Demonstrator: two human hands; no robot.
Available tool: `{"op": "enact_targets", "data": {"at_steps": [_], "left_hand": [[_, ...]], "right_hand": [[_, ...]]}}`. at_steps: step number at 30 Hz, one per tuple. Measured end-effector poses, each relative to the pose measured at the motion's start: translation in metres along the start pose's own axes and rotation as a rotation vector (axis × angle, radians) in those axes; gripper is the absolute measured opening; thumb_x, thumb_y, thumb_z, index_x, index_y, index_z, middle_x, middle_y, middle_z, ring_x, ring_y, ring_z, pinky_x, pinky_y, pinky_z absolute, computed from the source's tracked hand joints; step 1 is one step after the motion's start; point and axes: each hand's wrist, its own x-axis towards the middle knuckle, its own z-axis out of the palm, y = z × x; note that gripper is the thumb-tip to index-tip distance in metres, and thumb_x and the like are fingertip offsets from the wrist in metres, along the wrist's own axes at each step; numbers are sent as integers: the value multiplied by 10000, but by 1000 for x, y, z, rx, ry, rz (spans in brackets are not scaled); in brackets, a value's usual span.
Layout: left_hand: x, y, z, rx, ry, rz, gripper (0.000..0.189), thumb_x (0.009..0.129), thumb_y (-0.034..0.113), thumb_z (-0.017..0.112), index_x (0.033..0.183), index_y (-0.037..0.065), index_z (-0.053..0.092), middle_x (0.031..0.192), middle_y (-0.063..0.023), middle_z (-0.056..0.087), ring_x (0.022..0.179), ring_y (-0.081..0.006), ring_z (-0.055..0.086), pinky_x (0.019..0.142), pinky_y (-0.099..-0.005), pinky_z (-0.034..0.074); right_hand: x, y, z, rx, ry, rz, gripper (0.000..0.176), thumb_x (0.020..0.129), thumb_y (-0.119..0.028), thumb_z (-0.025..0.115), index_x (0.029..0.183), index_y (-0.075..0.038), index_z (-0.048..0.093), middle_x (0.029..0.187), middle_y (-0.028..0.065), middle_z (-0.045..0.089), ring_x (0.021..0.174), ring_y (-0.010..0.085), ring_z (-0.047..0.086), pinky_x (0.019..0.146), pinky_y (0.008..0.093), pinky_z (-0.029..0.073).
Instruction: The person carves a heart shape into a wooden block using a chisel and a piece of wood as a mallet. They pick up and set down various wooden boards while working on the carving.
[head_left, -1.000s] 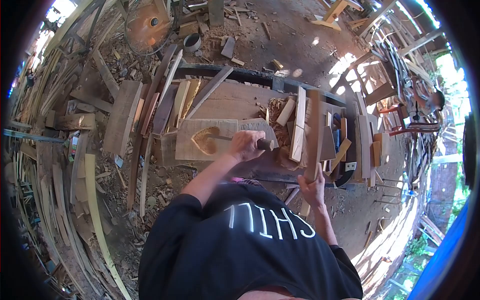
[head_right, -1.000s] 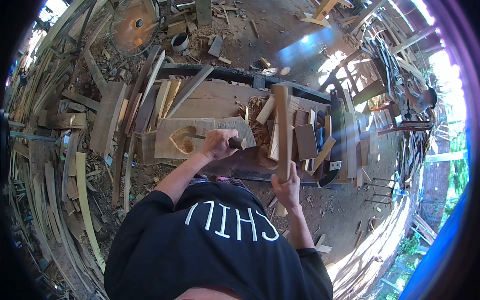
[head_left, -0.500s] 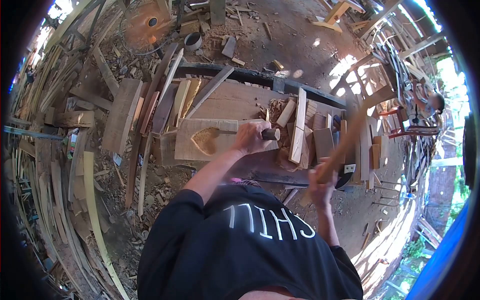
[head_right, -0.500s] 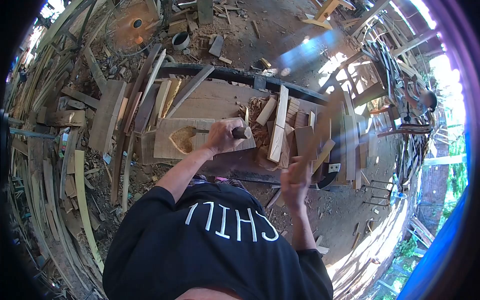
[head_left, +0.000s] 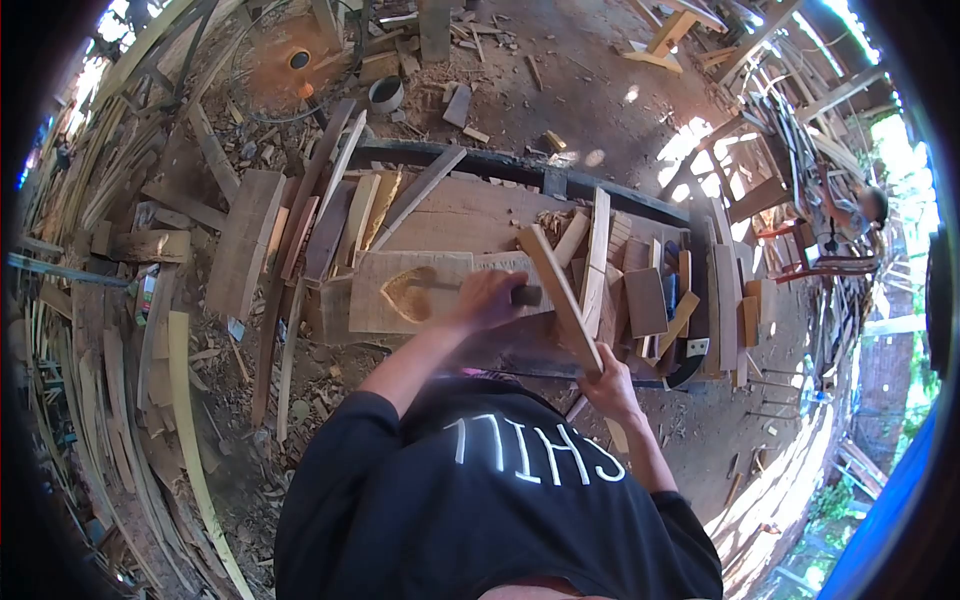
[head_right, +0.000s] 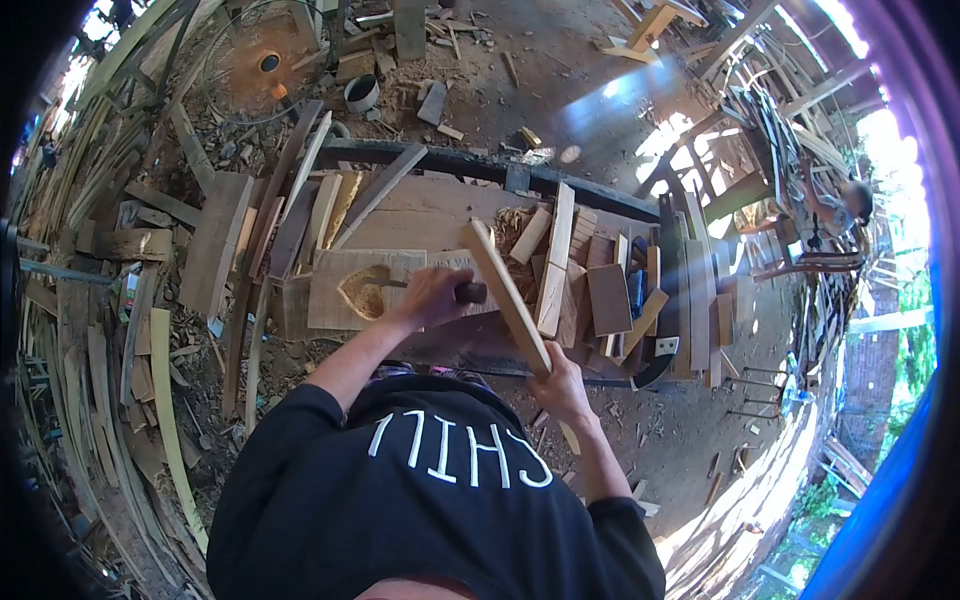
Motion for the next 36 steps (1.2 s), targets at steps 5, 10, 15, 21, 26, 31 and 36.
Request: {"op": "enact_targets", "data": {"at_steps": [5,10,15,21,26,31,36], "left_hand": [[9,22,-6,-113,30,149,141,712,198,700,808,130,622,736,-99,657,715,-328,671,654,-449,531],[15,20,-13,-151,48,150,110,741,194,698,796,130,627,733,-102,663,711,-325,672,644,-440,526],[18,17,-19,-157,108,59,136,741,200,721,772,127,610,714,-103,654,696,-328,665,613,-442,507],[15,14,-17,-167,128,56,172,722,201,743,767,125,595,709,-99,649,684,-332,657,592,-441,494],[14,7,-16,-50,64,-8,152,731,202,716,851,137,647,747,-97,680,717,-321,679,630,-440,523],[-13,4,2,-63,51,110,195,698,187,731,855,135,628,751,-83,657,716,-324,665,638,-450,515],[-14,34,-3,-96,10,223,201,702,195,746,805,122,589,687,-66,596,677,-324,637,622,-446,492]], "right_hand": [[-11,-13,-17,219,85,166,478,774,-59,675,1225,-50,520,852,132,645,785,195,631,730,331,509],[-12,-41,-32,261,290,-9,458,781,11,658,1214,-29,517,730,7,499,654,89,491,617,254,428],[1,-21,-2,88,166,-103,510,782,18,651,1264,-50,502,861,102,638,785,180,636,713,320,508],[3,-30,-28,173,297,-122,414,790,11,632,1182,-62,523,823,38,592,761,130,581,687,275,482],[12,-9,-8,21,-56,51,451,787,-33,632,1225,-54,525,918,190,670,901,323,684,782,379,519],[-1,-4,-20,38,-38,81,500,761,-76,668,1239,-52,522,944,213,671,927,351,683,813,392,517],[-6,-10,-36,237,75,69,443,762,-31,680,1178,-52,529,784,56,591,709,141,581,664,298,477]]}}
